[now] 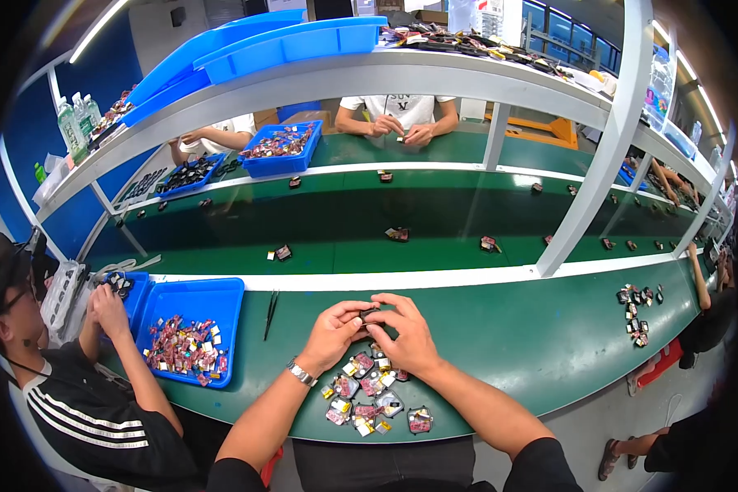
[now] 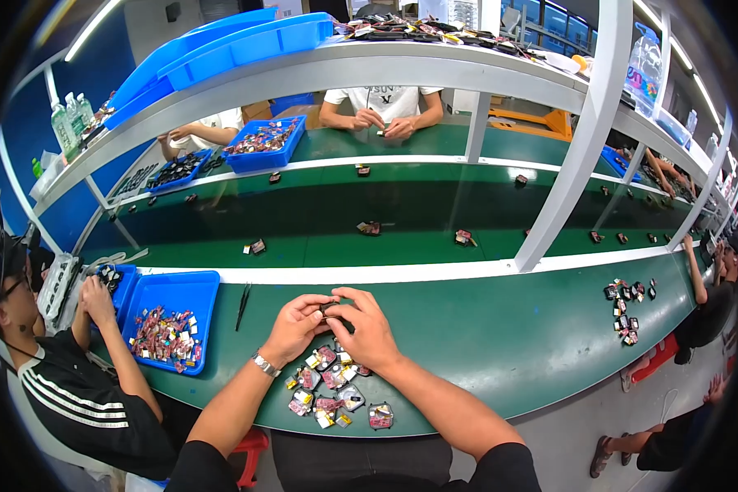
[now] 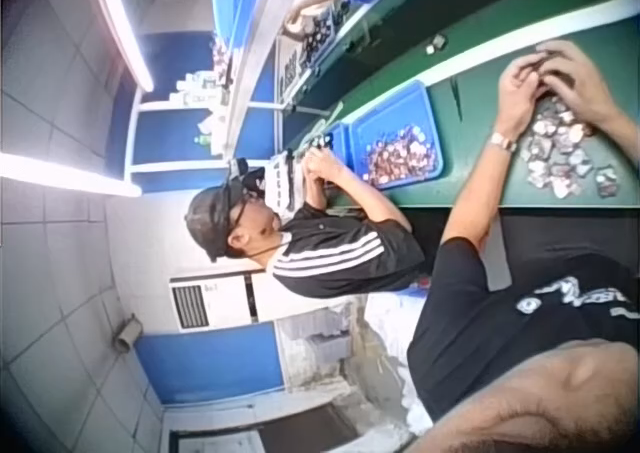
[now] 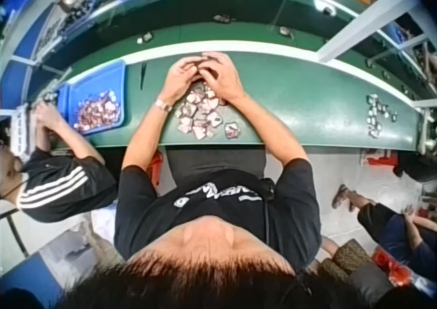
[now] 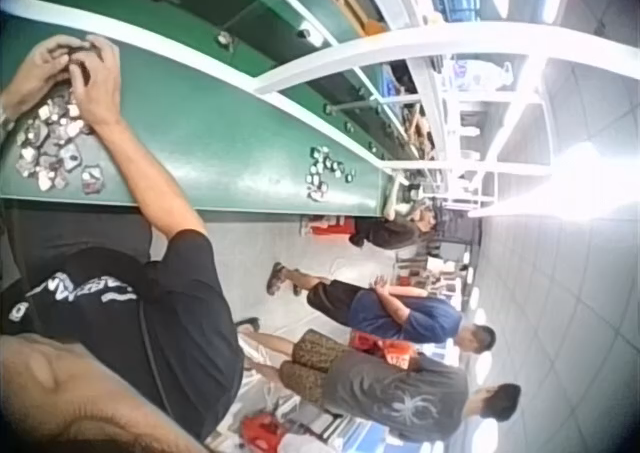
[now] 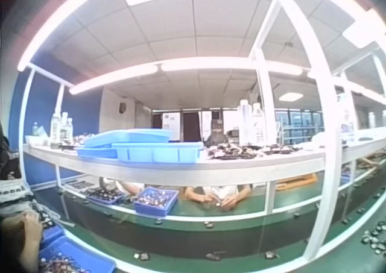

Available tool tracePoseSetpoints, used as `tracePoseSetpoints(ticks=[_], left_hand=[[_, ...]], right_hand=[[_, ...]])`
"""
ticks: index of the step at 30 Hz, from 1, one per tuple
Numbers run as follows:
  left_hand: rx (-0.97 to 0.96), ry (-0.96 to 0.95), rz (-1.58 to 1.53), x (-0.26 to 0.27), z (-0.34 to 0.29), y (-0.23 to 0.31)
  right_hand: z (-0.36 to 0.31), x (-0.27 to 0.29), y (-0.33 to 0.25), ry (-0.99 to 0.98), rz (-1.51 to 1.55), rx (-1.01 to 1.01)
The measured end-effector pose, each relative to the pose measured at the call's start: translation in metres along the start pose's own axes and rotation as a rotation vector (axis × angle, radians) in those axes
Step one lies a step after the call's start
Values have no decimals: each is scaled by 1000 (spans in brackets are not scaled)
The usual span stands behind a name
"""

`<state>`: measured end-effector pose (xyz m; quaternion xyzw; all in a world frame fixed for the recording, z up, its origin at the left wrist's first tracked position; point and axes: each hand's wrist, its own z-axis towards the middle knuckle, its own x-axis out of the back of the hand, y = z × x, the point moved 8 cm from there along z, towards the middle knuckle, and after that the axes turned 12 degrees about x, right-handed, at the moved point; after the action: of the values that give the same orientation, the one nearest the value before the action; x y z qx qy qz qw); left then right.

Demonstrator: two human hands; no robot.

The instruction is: Assemble small toy-like components or pins on a factory assembly line.

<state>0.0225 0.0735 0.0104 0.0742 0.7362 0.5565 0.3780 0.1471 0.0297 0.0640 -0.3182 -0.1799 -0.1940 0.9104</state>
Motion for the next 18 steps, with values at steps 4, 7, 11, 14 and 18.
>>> tracePoseSetpoints(ticks=[4,7,11,14,18], left_hand=[[21,4,-28,5,1,-4],[41,17,-29,6,3,-5],[32,35,-28,2,1,-2],[45,54,-25,7,2,-7],[37,39,-26,7,3,-6]], right_hand=[[3,4,-3,112,28,-31],[7,11,-15,154,-67,28],[6,10,-17,130,-149,93],[6,9,-18,115,-165,92],[5,7,-20,91,-215,124]])
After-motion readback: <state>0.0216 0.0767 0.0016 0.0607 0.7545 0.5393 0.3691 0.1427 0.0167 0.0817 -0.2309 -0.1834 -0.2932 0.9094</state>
